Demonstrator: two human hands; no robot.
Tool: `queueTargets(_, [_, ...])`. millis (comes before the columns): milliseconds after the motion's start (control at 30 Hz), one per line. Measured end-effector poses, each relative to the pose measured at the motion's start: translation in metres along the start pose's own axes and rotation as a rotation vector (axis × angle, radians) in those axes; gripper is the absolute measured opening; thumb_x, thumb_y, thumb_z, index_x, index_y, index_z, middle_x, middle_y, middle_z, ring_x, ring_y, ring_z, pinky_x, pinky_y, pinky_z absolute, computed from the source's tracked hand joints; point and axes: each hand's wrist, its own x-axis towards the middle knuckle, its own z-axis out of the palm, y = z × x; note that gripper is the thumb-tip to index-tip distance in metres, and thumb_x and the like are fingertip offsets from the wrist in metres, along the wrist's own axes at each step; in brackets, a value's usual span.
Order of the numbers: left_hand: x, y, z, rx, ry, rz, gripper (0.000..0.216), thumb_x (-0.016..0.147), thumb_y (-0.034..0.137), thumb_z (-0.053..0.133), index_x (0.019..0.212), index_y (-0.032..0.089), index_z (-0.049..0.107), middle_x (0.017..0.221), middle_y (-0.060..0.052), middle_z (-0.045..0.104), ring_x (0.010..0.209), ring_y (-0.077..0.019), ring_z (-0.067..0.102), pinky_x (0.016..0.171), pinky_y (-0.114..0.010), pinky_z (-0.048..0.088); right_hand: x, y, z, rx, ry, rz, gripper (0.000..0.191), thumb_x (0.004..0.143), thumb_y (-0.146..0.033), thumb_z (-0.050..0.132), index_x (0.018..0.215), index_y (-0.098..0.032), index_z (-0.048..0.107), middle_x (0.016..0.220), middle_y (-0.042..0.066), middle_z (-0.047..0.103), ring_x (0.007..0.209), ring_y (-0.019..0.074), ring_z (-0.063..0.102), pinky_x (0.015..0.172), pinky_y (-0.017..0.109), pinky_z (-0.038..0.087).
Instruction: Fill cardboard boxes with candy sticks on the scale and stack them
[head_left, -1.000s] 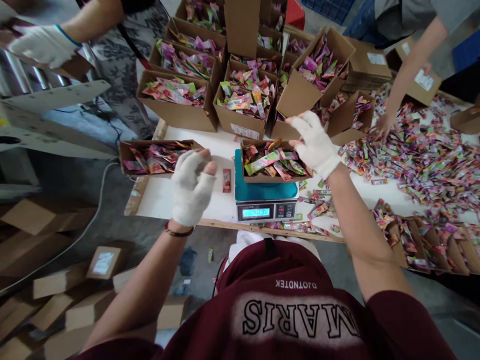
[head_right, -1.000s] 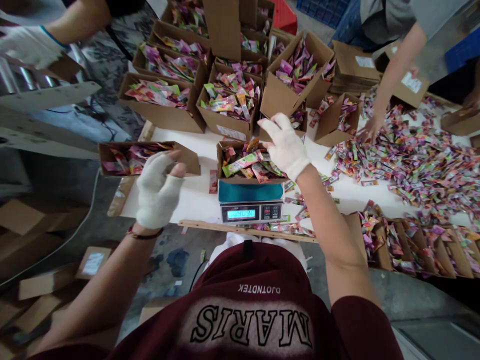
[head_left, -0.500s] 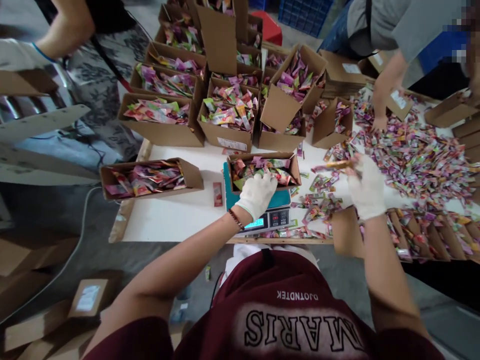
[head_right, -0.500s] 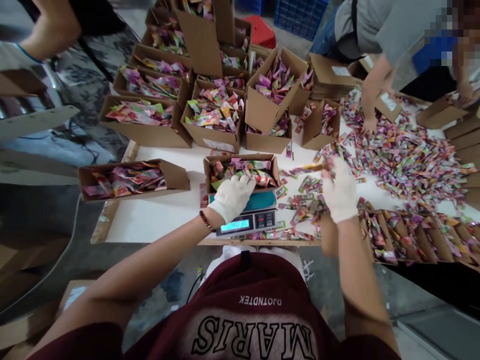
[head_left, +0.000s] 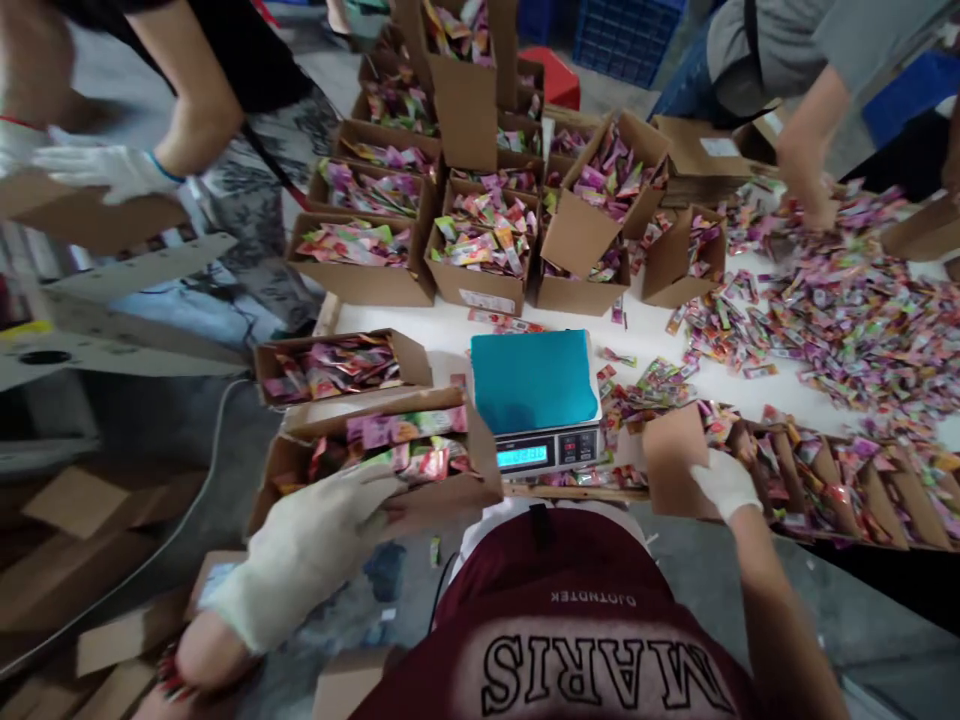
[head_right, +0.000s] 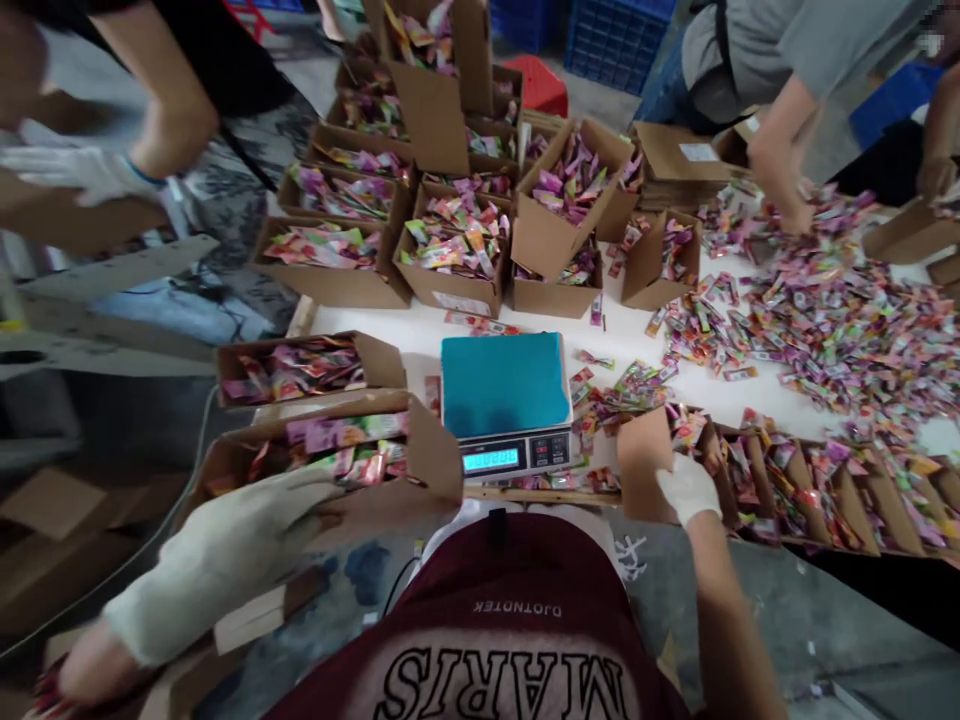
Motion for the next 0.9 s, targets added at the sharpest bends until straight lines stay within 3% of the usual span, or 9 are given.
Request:
queueTargets(67, [-0.015, -0.028, 0.002, -0.009, 0.008, -0.135, 0.026, 0.075, 0.038, 0.054, 0.088, 0.032, 0.077, 0.105, -0.003, 0.080, 0.102, -0.0316, 0.072, 0.091, -0.043, 0.058, -0.004, 0.004, -0.027, -0.009, 0.010, -0.025, 0.020, 0.092, -0.051, 0.066, 0.100, -0.036, 0.077, 0.092, 0.006, 0.077, 0.086, 0.0243, 0.074, 0.072, 0.034, 0.057])
queueTargets(167, [-0.010, -0.064, 0.016, 0.049, 0.015, -0.215, 0.025, 0.077, 0.035, 0.054, 0.088, 0.031, 0.075, 0.103, -0.002, 0.079, 0.097, -0.0298, 0.070, 0.084, -0.041, 0.055, -0.012, -0.004, -0.064, -0.032, 0.042, -0.062, 0.020, 0.089, -0.045, 0.062, 0.094, -0.037, 0.080, 0.091, 0.010, 0.079, 0.087, 0.0320, 0.075, 0.065, 0.038, 0.055])
queueTargets(300, [0.036, -0.102, 0.042, 0.129, 0.145, -0.157, 0.017, 0.081, 0.033, 0.053, 0.079, 0.027, 0.069, 0.093, 0.000, 0.075, 0.091, -0.0244, 0.064, 0.083, -0.035, 0.051, -0.001, -0.071, -0.096, -0.181, 0.107, -0.252, 0.036, 0.098, -0.037, 0.048, 0.106, -0.020, 0.078, 0.106, 0.014, 0.078, 0.093, 0.0290, 0.074, 0.076, 0.036, 0.053])
queueTargets(467, [0.118, -0.128, 0.050, 0.134, 0.170, -0.121, 0.022, 0.090, 0.030, 0.048, 0.091, 0.021, 0.067, 0.097, -0.003, 0.070, 0.101, -0.0223, 0.058, 0.095, -0.035, 0.045, 0.058, -0.178, -0.096, -0.243, -0.061, -0.527, 0.036, 0.096, -0.017, 0.046, 0.118, -0.020, 0.074, 0.119, 0.011, 0.076, 0.104, 0.0255, 0.071, 0.086, 0.035, 0.049])
queueTargets(600, [0.154, -0.137, 0.043, 0.166, 0.125, -0.123, 0.028, 0.091, 0.023, 0.045, 0.101, 0.013, 0.068, 0.108, -0.011, 0.070, 0.108, -0.0255, 0.055, 0.103, -0.039, 0.042, 0.084, -0.219, -0.085, -0.293, -0.171, -0.606, 0.038, 0.093, -0.012, 0.049, 0.121, -0.020, 0.073, 0.121, 0.011, 0.074, 0.108, 0.0282, 0.070, 0.087, 0.037, 0.050])
queueTargets(667, [0.152, -0.136, 0.043, 0.186, 0.108, -0.125, 0.030, 0.090, 0.021, 0.046, 0.105, 0.009, 0.069, 0.111, -0.015, 0.070, 0.111, -0.0277, 0.055, 0.107, -0.043, 0.040, 0.082, -0.216, -0.084, -0.248, -0.131, -0.630, 0.041, 0.093, -0.012, 0.051, 0.129, -0.019, 0.069, 0.124, 0.013, 0.072, 0.109, 0.0292, 0.070, 0.090, 0.040, 0.051])
queueTargets(733, [0.139, -0.132, 0.046, 0.200, 0.103, -0.127, 0.033, 0.091, 0.022, 0.047, 0.112, 0.007, 0.068, 0.118, -0.017, 0.069, 0.118, -0.0296, 0.054, 0.112, -0.045, 0.037, 0.073, -0.197, -0.084, -0.064, -0.007, -0.694, 0.041, 0.095, -0.020, 0.057, 0.136, -0.019, 0.063, 0.131, 0.014, 0.069, 0.113, 0.0292, 0.068, 0.096, 0.042, 0.052])
queueTargets(833, [0.110, -0.121, 0.053, 0.217, 0.132, -0.159, 0.039, 0.095, 0.029, 0.047, 0.123, 0.008, 0.064, 0.137, -0.018, 0.061, 0.133, -0.0324, 0.048, 0.117, -0.048, 0.033, 0.066, -0.139, -0.077, 0.389, 0.275, -0.683, 0.044, 0.097, -0.036, 0.062, 0.138, -0.020, 0.057, 0.133, 0.013, 0.066, 0.116, 0.0266, 0.066, 0.102, 0.042, 0.053])
queueTargets(900, [0.090, -0.111, 0.058, 0.216, 0.195, -0.198, 0.042, 0.097, 0.036, 0.048, 0.127, 0.009, 0.062, 0.145, -0.018, 0.056, 0.136, -0.0340, 0.046, 0.116, -0.049, 0.034, 0.076, -0.093, -0.060, 0.577, 0.394, -0.506, 0.043, 0.099, -0.036, 0.056, 0.139, -0.020, 0.054, 0.126, 0.013, 0.067, 0.112, 0.0253, 0.067, 0.103, 0.043, 0.053])
